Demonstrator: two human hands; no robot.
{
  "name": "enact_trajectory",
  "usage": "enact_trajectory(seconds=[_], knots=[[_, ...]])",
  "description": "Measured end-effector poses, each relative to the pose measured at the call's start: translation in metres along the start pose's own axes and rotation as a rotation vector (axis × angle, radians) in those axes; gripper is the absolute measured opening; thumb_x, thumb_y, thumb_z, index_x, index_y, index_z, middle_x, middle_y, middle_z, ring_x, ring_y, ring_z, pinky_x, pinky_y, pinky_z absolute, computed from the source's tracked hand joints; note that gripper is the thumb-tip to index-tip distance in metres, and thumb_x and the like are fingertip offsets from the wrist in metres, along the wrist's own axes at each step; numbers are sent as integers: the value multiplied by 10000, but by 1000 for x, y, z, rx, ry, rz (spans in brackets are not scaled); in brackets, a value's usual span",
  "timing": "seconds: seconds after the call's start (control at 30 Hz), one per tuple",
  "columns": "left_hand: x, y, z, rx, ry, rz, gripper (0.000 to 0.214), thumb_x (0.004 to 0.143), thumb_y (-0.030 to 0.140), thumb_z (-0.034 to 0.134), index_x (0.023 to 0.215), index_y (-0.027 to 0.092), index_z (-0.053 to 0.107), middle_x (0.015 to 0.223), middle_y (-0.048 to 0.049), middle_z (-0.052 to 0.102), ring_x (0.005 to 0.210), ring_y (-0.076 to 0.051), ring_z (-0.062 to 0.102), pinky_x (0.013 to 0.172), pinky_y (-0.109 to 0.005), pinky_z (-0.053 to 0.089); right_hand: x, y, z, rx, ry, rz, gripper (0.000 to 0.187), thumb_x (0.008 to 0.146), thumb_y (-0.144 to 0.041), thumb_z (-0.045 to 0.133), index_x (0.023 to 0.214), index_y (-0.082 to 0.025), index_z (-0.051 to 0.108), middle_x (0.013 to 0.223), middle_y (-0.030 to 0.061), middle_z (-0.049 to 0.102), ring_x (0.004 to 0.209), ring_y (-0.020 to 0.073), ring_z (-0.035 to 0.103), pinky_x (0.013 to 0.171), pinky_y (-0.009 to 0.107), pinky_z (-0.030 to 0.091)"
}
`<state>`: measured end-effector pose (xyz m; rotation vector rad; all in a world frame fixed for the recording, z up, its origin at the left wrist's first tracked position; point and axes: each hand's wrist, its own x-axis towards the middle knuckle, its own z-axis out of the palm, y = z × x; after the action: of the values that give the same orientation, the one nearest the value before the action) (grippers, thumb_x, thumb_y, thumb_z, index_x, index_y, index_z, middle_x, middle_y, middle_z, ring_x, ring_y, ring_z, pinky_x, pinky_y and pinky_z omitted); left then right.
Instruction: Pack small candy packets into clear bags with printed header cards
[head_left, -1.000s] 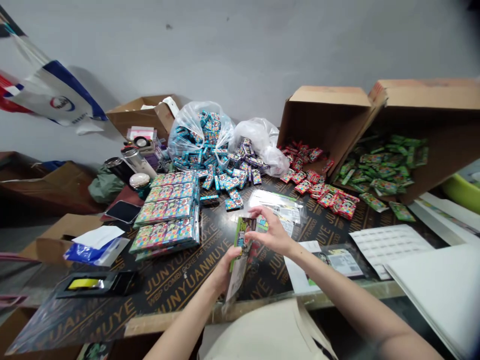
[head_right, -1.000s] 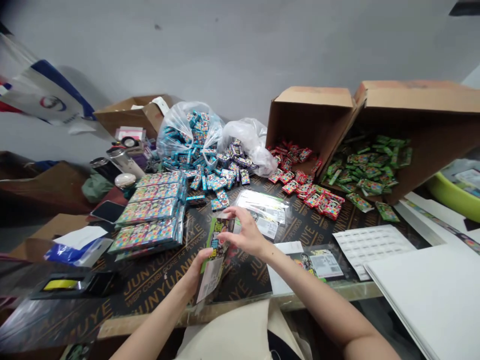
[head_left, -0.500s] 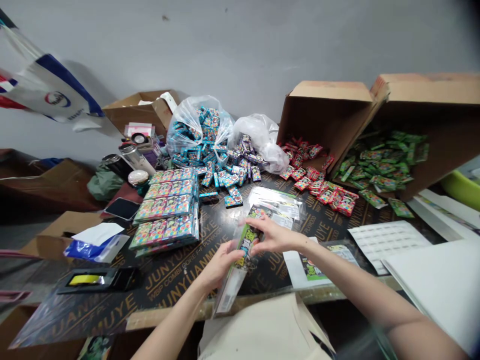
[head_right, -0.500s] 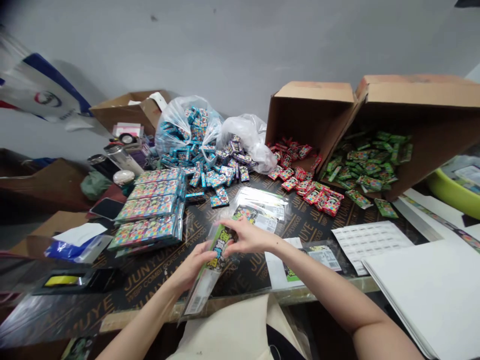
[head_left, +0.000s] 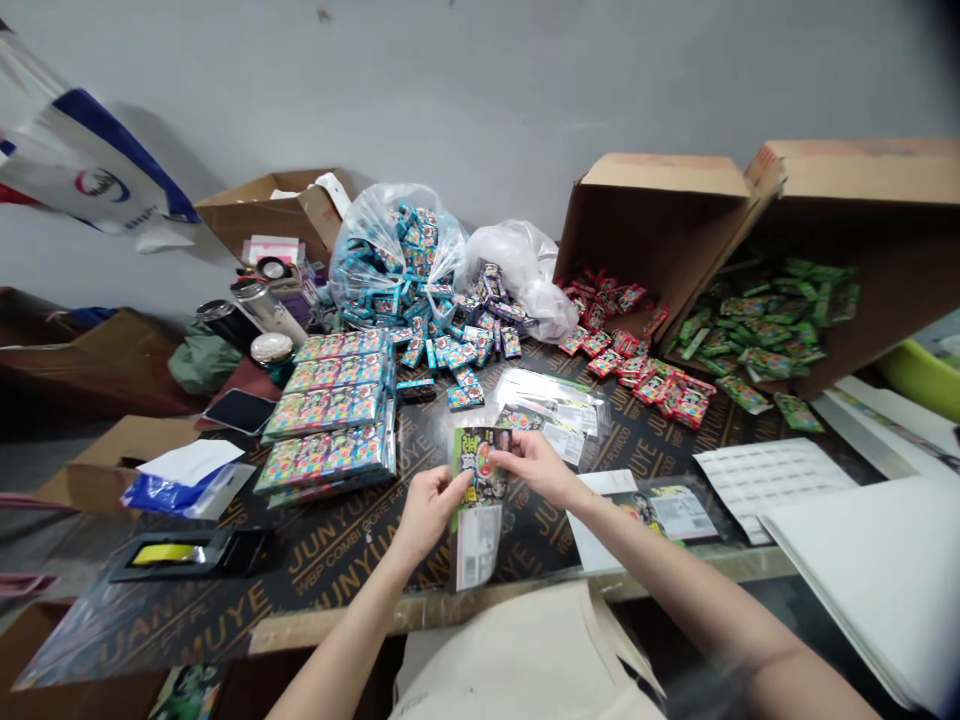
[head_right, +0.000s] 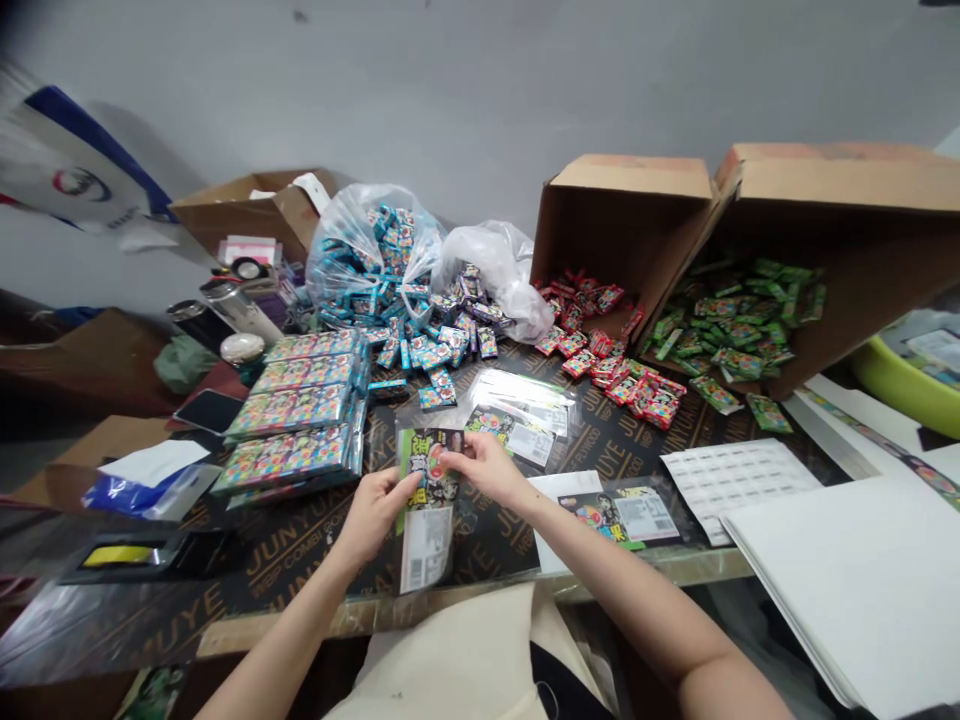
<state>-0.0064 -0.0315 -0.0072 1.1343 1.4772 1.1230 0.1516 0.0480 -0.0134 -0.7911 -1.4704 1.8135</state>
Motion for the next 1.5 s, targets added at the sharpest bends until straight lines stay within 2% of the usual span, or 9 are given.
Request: enact_trajectory(seconds=[0.33, 0.53, 0.67, 0.83, 0.97, 1.07, 1.17, 1.37, 1.5], knots=[[13, -17, -4, -266, 235, -43, 324, 672, 417, 647, 589, 121, 542, 513, 20, 535, 445, -77, 454, 441, -186, 379, -13, 24, 9, 84, -254, 235, 407, 620, -321, 727, 967, -156, 594, 801, 17, 655, 658, 135, 602, 535, 210, 467], [2, -18, -4, -332, -194, -174, 390, 653, 338, 694, 956, 116, 586, 766, -58, 656, 641, -171, 618, 540, -256, 501, -11, 30, -11, 128, -181, 161, 423, 612, -275, 733, 986, -160, 574, 857, 21, 660, 737, 161, 614, 708, 298, 491], [4, -26, -3, -355, -189, -162, 411, 688, 333, 670, 1017, 111, 565, 828, -78, 673, 657, -169, 631, 538, -244, 508, -11, 42, -19, 82, -225, 150, 540, 576, -267, 755, 1063, -172, 542, 960, 34, 644, 817, 184, 612, 768, 327, 486], [11, -38, 10, -378, -123, -54, 473, 673, 312, 680, 1090, 146, 531, 970, -85, 665, 803, -199, 634, 656, -286, 522, -8, 42, -21, -85, -30, 77, 537, 582, -339, 750, 1061, -183, 564, 1024, 45, 629, 906, 200, 585, 813, 320, 458], [3, -37, 32, -391, -207, -24, 402, 633, 266, 711, 993, 122, 606, 985, -95, 666, 899, -227, 617, 850, -360, 462, 2, 19, -16, 174, 323, 63, 383, 765, -512, 507, 926, -183, 618, 844, 41, 666, 824, 193, 604, 736, 315, 476], [-2, -25, 49, -562, -10, -32, 353, 635, 291, 707, 944, 137, 631, 968, -70, 677, 883, -208, 621, 834, -332, 460, 5, 10, -4, 294, 492, 44, 262, 723, -413, 564, 674, -163, 626, 682, 39, 656, 731, 193, 611, 707, 309, 480], [1, -7, 57, -807, 205, -109, 287, 700, 377, 630, 860, 141, 660, 867, -47, 700, 803, -185, 637, 782, -319, 474, 0, 8, 7, 372, 459, 82, 88, 645, -259, 591, 674, -178, 609, 631, 15, 650, 667, 193, 618, 711, 335, 482], [15, 8, 38, -746, 116, -260, 206, 561, 173, 689, 762, 125, 688, 773, -56, 704, 712, -168, 640, 700, -282, 479, -14, 7, 5, 405, 374, 68, 127, 589, -147, 630, 706, -196, 621, 706, -4, 671, 685, 174, 635, 731, 319, 476], [12, 12, 22, -299, 130, 37, 148, 622, 185, 673, 762, 152, 707, 806, -73, 703, 772, -184, 637, 770, -308, 467, -24, 10, -6, 119, 395, -127, 128, 665, -245, 672, 786, -210, 695, 863, 36, 697, 805, 202, 644, 829, 370, 460]])
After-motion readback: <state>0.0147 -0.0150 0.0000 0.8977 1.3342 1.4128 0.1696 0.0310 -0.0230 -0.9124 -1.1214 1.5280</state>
